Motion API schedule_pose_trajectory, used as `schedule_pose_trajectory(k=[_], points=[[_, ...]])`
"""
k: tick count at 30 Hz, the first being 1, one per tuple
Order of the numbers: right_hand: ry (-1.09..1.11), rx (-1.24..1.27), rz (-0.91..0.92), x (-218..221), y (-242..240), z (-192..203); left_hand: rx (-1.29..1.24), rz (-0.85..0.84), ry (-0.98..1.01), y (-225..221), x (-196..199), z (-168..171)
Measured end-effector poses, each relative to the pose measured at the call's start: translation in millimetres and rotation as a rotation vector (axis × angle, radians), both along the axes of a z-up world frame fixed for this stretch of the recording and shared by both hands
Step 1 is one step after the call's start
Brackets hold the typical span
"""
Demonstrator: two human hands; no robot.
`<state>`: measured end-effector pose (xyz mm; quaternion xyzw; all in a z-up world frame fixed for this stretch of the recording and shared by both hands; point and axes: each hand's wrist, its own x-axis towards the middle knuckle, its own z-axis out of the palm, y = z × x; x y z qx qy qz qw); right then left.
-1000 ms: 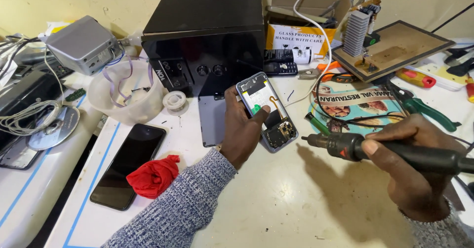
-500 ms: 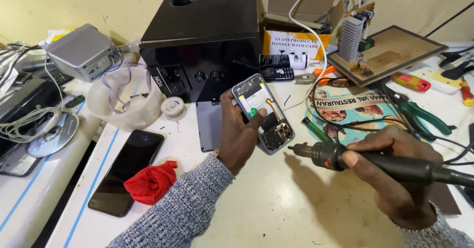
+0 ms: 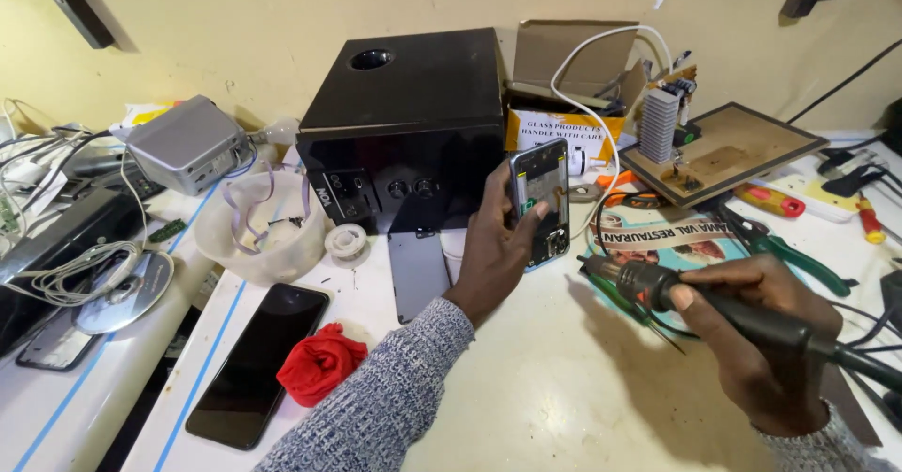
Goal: Disassembling the back cover and internal components of a smartphone using prying tools, a screwdriver, and a heat gun.
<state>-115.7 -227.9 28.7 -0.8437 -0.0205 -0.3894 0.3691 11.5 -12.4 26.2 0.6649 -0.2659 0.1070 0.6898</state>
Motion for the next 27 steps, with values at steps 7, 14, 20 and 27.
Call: schedule_pose_trajectory(k=[7, 14, 20, 27], points=[[-0.007, 0.133, 0.067, 4.1, 3.8, -4.6, 0.159, 0.019, -0.024, 9.4, -4.8, 6.1], [0.009, 0.204, 0.026, 4.4, -2.2, -13.8, 0.148, -0.038, 0.104, 8.0, 5.6, -9.4], [-0.032, 0.079, 0.052, 3.1, -11.6, -21.0, 0.106, -0.037, 0.115, 6.1, 13.6, -18.2], [-0.007, -0.098, 0.192, -2.1, -13.1, -2.6, 0.072, -0.051, 0.046, 5.2, 18.3, -28.0]])
